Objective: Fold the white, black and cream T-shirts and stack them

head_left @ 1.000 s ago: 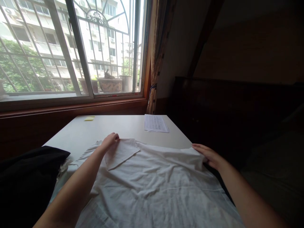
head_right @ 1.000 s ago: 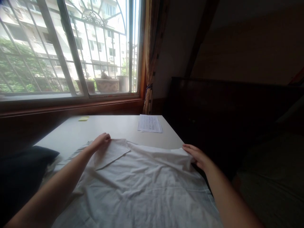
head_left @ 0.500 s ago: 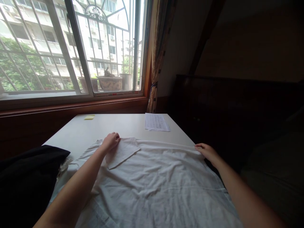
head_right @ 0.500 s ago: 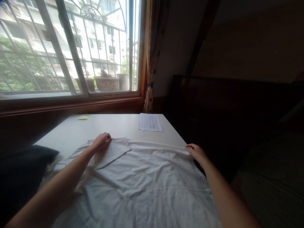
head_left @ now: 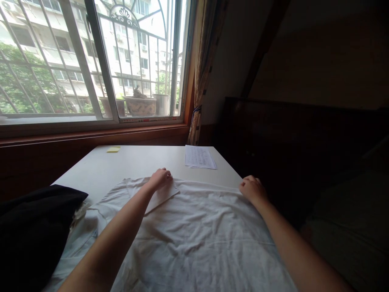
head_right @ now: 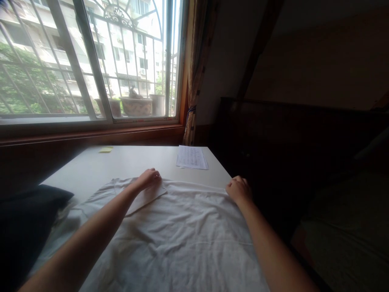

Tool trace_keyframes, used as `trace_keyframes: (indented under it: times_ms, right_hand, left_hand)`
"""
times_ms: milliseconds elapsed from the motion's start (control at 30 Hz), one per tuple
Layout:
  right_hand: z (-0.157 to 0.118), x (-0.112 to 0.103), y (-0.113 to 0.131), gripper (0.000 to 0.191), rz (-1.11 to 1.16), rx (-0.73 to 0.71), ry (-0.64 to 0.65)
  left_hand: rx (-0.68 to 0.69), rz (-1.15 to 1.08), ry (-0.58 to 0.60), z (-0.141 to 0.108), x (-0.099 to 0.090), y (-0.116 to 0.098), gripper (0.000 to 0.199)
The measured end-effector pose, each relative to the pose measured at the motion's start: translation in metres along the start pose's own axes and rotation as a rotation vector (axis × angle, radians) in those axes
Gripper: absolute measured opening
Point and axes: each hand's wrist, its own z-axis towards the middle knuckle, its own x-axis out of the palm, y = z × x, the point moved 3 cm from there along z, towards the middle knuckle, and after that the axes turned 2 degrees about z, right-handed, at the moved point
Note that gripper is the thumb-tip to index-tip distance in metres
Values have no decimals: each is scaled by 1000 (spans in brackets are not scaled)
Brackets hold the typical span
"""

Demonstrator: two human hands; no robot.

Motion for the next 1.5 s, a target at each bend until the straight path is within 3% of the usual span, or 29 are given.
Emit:
trace_keyframes:
  times_ms: [167,400,567,700,1000,1500]
  right_hand:
    - [0,25,81,16,172,-344,139]
    - [-2,68,199,21,363,-587,288]
    - [-7,81,243,8,350,-654,390]
    - [-2,74,243,7,317,-632,442]
    - [15,61,199,18,166,-465,635]
    - [36,30,118,19,160,-319,669]
  left_hand:
    - [106,-127,-92,-5,-6,-1,16]
    - [264,-214,-105,-22,-25,-5,14]
    - [301,-201,-107,-28,-35,-9,14]
    - [302,-178,-113,-31,-38,-10,14]
    - [294,-132,-127,-33,-36,-20,16]
    - [232,-20,-147,-33,-42,-22,22]
